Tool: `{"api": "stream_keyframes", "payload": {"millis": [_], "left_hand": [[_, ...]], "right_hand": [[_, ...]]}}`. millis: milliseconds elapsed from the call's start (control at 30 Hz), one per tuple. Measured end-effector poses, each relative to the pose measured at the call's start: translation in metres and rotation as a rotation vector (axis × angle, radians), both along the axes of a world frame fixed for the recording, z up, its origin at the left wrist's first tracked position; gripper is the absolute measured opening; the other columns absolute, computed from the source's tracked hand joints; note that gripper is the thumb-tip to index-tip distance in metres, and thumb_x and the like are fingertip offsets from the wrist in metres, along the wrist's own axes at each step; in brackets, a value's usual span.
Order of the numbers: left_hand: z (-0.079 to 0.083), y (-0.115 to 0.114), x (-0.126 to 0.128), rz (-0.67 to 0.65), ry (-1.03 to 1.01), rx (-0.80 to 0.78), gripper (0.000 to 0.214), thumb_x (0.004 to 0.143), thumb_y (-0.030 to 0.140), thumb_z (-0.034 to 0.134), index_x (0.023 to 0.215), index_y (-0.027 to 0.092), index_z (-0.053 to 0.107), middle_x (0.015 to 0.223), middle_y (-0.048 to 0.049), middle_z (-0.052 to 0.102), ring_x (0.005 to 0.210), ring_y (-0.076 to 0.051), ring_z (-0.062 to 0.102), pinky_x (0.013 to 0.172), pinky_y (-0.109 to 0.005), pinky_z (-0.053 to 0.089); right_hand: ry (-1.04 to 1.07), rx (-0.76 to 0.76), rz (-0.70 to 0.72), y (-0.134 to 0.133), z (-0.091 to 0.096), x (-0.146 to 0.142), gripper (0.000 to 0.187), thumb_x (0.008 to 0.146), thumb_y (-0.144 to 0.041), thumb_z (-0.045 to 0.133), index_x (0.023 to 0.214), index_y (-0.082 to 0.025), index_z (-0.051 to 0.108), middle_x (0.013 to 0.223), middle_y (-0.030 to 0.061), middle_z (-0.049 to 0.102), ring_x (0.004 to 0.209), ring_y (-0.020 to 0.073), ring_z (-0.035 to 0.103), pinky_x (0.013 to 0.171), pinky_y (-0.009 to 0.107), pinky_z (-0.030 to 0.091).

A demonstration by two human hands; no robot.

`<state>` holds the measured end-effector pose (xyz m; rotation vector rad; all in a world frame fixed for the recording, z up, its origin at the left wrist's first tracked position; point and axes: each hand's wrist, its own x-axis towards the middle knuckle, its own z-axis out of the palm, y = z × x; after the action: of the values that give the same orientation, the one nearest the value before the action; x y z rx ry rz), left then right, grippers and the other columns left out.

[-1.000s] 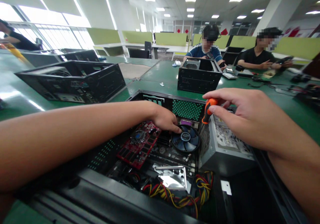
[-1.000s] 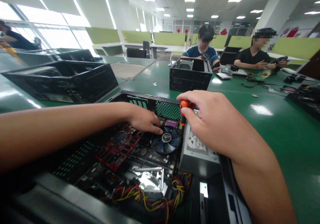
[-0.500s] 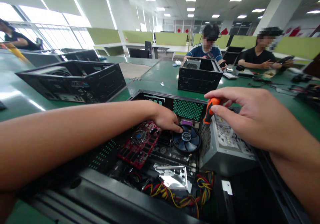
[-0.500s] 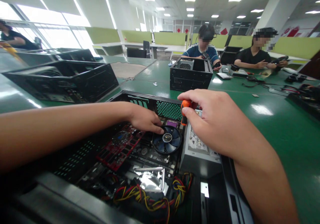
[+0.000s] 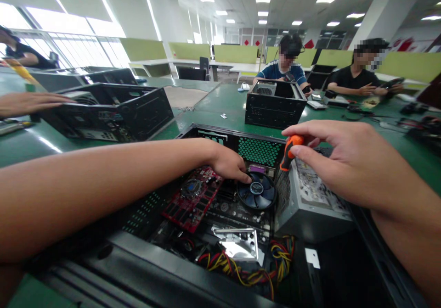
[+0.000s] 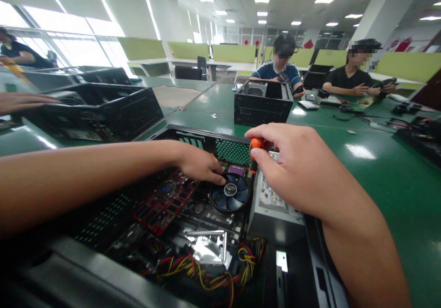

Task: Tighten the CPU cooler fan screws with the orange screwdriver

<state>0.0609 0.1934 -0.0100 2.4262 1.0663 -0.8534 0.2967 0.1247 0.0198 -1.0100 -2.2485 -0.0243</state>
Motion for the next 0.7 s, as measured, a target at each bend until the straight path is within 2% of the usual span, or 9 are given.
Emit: {"api": "stream_keyframes", "payload": {"millis": [233,500,567,700], "left_hand": [[-0.0011,0.0012,-0.0004,0.011,-0.001,-0.011,0.06,0.105,0.056,0.036,0.123,0.014,0.076,0.12,-0.0141,0.078,0.1,-0.026,0.068,0.084,-0.031,0.049],[-0.0013,0.0007,0.0005,0.006,0.008,-0.008,0.06,0.107,0.055,0.036,0.122,0.013,0.076,0.12,-0.0147,0.077,0.1,-0.026,0.068,0.084,-0.03,0.048],[-0.0009,0.0005,0.0009,0.012,0.008,-0.02,0.06,0.107,0.054,0.036,0.122,0.011,0.076,0.119,-0.0154,0.077,0.1,-0.026,0.068,0.083,-0.03,0.049],[-0.0005,0.0006,0.0008,0.029,0.01,-0.017,0.059,0.107,0.055,0.038,0.12,0.013,0.076,0.12,-0.0145,0.078,0.1,-0.026,0.069,0.084,-0.03,0.048]], "right_hand": [[-0.006,-0.022,-0.005,0.0008,-0.0012,-0.0002,0.032,0.093,-0.025,0.06,0.116,-0.015,0.08,0.107,0.0095,0.083,0.087,0.0279,0.077,0.082,0.044,0.06],[-0.011,-0.042,-0.04,0.0048,-0.0013,0.0018,0.02,0.094,-0.033,0.066,0.104,-0.023,0.081,0.093,0.0054,0.08,0.075,0.0243,0.071,0.069,0.039,0.053],[-0.028,-0.047,-0.028,0.0048,-0.0018,0.0014,0.023,0.096,-0.03,0.062,0.109,-0.021,0.08,0.097,0.0072,0.08,0.079,0.025,0.072,0.071,0.039,0.054],[-0.049,-0.047,0.001,0.0053,-0.004,0.0001,0.034,0.098,-0.019,0.054,0.124,-0.016,0.074,0.119,0.0118,0.078,0.102,0.0285,0.074,0.085,0.041,0.057]]}}
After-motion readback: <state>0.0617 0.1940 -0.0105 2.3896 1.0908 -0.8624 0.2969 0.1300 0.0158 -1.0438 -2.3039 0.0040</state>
